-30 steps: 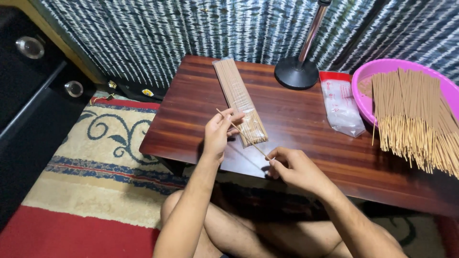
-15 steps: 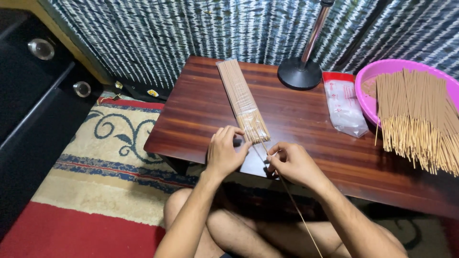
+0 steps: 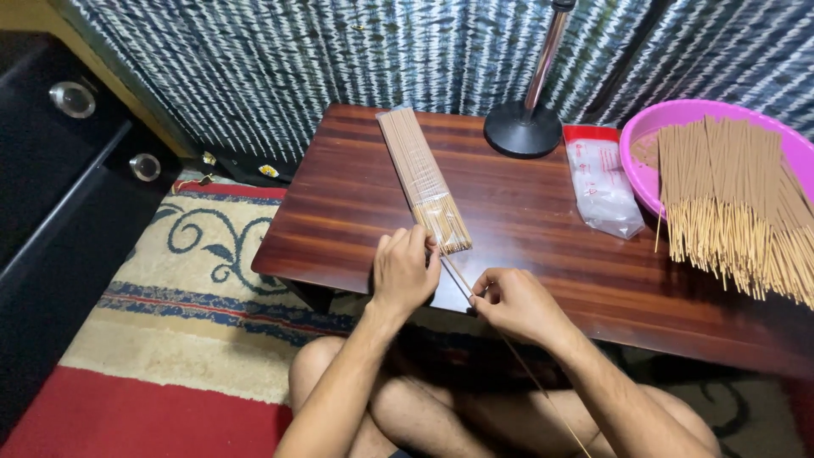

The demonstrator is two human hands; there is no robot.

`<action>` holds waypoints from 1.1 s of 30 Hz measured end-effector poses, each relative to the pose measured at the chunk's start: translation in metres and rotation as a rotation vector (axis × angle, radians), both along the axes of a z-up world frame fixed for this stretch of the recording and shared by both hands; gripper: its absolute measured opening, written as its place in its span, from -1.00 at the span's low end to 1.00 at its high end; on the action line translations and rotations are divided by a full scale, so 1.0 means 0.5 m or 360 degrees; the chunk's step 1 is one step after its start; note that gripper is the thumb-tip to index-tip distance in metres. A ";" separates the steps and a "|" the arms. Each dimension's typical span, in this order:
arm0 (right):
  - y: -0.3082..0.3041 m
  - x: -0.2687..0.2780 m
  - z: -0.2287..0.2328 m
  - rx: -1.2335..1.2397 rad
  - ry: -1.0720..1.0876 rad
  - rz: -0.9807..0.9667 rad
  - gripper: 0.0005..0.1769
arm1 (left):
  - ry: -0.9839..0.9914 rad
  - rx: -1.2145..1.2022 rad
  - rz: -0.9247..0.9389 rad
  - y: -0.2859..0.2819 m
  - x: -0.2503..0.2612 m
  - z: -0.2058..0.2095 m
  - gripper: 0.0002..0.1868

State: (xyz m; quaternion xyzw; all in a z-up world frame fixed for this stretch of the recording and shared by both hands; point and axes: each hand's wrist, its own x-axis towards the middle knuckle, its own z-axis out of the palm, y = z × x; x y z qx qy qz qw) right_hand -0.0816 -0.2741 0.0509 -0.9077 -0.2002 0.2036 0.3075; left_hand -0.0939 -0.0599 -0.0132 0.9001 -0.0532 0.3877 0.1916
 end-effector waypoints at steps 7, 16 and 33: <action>0.026 0.003 -0.004 0.0104 -0.0011 -0.0039 -0.78 | 0.0029 -0.0206 0.0015 0.001 -0.002 -0.007 -0.72; 0.009 -0.021 0.029 0.0019 -0.0020 -0.0139 -0.76 | 0.0085 -0.0450 -0.0001 -0.008 -0.016 0.007 -0.73; 0.093 0.002 -0.057 0.0534 -0.0176 -0.0360 -0.78 | 0.0599 -0.1016 0.0130 -0.045 -0.055 0.086 -0.69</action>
